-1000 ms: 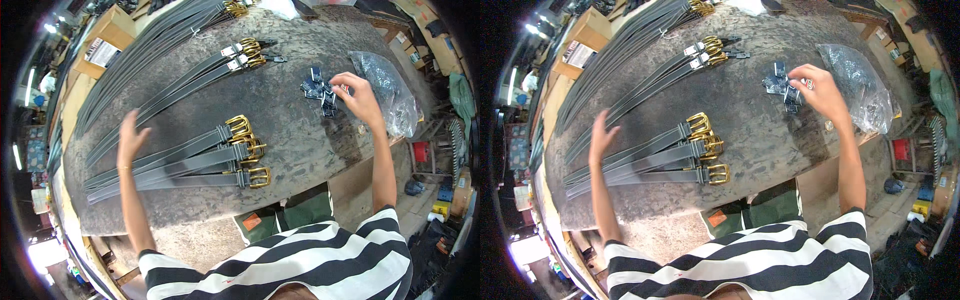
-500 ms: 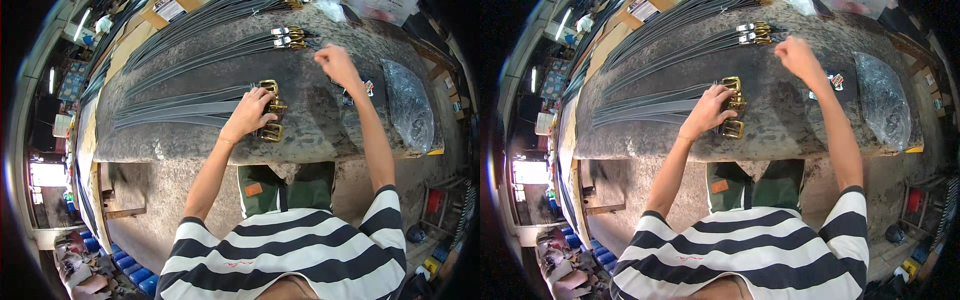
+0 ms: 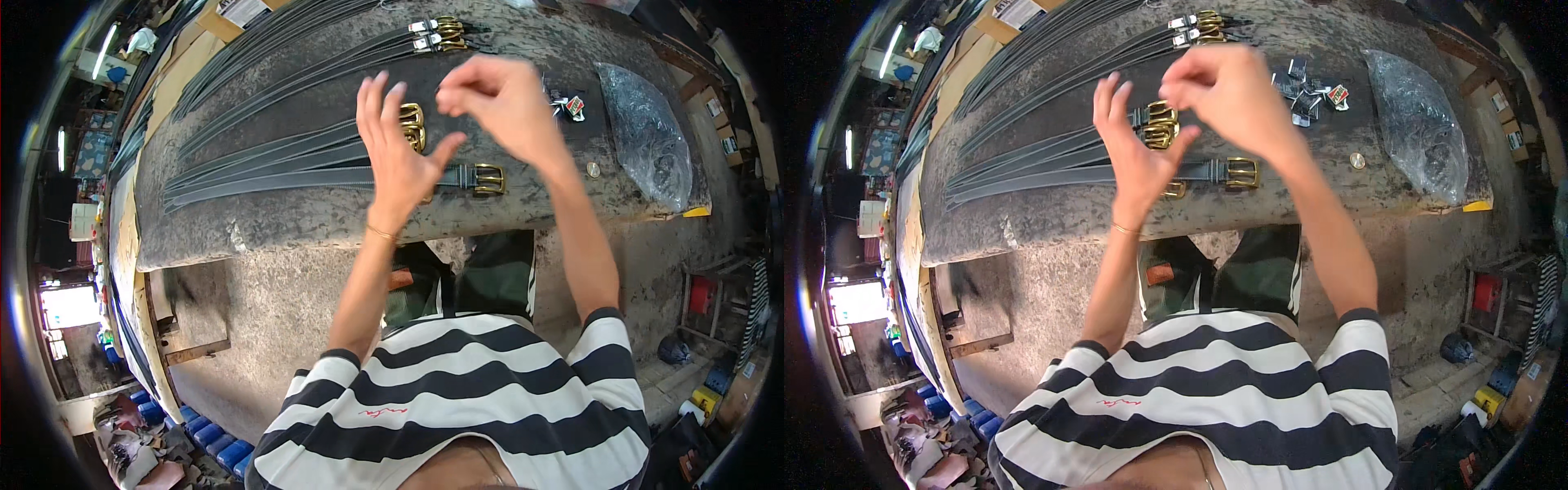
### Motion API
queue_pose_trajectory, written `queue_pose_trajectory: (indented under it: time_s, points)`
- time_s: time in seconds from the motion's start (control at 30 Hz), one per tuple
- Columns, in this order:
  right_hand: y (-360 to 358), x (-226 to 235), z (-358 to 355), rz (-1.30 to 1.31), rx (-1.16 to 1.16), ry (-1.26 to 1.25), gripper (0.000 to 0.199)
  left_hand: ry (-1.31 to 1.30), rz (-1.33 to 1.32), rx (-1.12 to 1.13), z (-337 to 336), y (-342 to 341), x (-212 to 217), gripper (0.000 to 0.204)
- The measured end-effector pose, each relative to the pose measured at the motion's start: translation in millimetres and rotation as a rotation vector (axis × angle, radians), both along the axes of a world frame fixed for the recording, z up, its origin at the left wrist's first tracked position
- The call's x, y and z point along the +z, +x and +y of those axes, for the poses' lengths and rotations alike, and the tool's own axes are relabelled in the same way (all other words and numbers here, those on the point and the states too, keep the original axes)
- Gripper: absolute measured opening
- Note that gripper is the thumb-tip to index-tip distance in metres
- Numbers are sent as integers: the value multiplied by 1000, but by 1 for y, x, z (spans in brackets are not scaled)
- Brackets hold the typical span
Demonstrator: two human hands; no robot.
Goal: Attaching hardware components and adhesive tags to a batch of finished leather belts on a workshop bench.
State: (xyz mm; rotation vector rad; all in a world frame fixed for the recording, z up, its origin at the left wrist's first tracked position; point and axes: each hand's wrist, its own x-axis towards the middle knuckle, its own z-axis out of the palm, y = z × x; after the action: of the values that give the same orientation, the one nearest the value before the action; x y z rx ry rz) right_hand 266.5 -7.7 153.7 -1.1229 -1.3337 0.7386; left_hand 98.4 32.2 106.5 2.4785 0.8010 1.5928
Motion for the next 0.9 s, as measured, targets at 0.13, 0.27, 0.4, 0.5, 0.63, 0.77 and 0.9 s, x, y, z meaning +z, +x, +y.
queue_pose_trajectory:
  time_s: [0.13, 0.27, 0.4, 0.5, 0.63, 0.77, 0.9]
  points:
    - [-15, -62, 0, -12, 112, -59, 6, -696, 331, -336, 46, -46, 11, 7]
    - [-35, -96, -9, -562, 57, -23, 8, -853, 649, -417, 52, -76, 30, 8]
    - [-49, -122, -18, -965, -5, -78, 11, -519, 820, -452, 62, -82, 5, 11]
    - [-52, -123, -31, -1028, -159, -163, 12, -385, 802, -372, 54, -78, -14, 16]
    - [-51, -113, -48, -982, -292, -292, 18, -256, 722, -373, 34, -71, -33, 18]
    - [-46, -119, -48, -963, -292, -191, 21, -216, 704, -369, 37, -70, -44, 13]
    - [-43, -119, -48, -982, -220, -233, 22, -231, 677, -363, 33, -76, -47, 12]
